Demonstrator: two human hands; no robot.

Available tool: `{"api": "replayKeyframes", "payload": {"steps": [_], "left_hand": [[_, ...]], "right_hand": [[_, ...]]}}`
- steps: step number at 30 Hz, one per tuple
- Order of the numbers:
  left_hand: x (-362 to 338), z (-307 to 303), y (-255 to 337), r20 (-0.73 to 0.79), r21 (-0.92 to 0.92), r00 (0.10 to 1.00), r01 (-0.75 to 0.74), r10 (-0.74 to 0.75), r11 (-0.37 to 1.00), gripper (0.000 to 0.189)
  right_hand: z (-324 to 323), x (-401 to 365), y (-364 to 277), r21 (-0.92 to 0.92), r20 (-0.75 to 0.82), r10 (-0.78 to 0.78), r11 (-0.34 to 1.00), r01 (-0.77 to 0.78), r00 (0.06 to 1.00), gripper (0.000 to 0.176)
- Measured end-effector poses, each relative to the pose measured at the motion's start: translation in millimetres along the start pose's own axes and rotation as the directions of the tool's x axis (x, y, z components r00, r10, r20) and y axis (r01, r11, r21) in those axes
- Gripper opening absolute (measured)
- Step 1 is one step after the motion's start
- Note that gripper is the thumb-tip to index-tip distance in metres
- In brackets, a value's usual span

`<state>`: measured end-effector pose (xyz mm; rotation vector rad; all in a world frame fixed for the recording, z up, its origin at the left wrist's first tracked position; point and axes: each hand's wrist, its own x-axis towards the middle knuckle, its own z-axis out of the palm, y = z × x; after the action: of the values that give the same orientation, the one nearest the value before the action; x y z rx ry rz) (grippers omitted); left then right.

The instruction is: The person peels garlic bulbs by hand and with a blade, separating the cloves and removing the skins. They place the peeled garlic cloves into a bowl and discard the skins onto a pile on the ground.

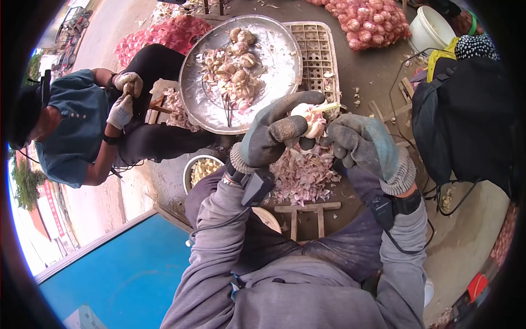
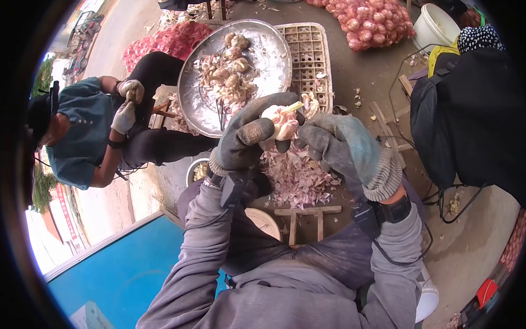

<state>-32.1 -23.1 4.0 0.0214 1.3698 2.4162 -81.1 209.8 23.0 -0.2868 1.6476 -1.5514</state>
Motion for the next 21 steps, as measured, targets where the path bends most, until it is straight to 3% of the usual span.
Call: {"api": "replayKeyframes", "payload": {"steps": [12,16,18,21], "left_hand": [[-4.6,-0.6,2.7,0.046,0.024,0.999,0.028,-0.029,0.999,0.061],[-2.4,-3.8,-0.3,0.08,0.038,0.995,0.056,-0.059,0.998,0.06],[-3.5,-1.8,0.3,0.112,0.017,0.992,0.058,-0.059,0.998,0.059],[-2.5,7.9,3.7,0.021,0.063,0.992,0.126,-0.127,0.99,0.071]], "right_hand": [[0.3,-2.8,-7.6,-0.055,0.06,0.057,0.997,-0.054,0.997,0.041],[2.6,-3.9,-11.1,0.011,0.052,0.044,0.999,-0.044,0.998,0.042],[1.0,-2.4,-5.0,-0.085,0.053,0.076,0.994,-0.071,0.996,0.041],[5.5,2.2,-2.0,-0.243,-0.024,0.023,0.97,-0.028,0.999,0.041]]}}
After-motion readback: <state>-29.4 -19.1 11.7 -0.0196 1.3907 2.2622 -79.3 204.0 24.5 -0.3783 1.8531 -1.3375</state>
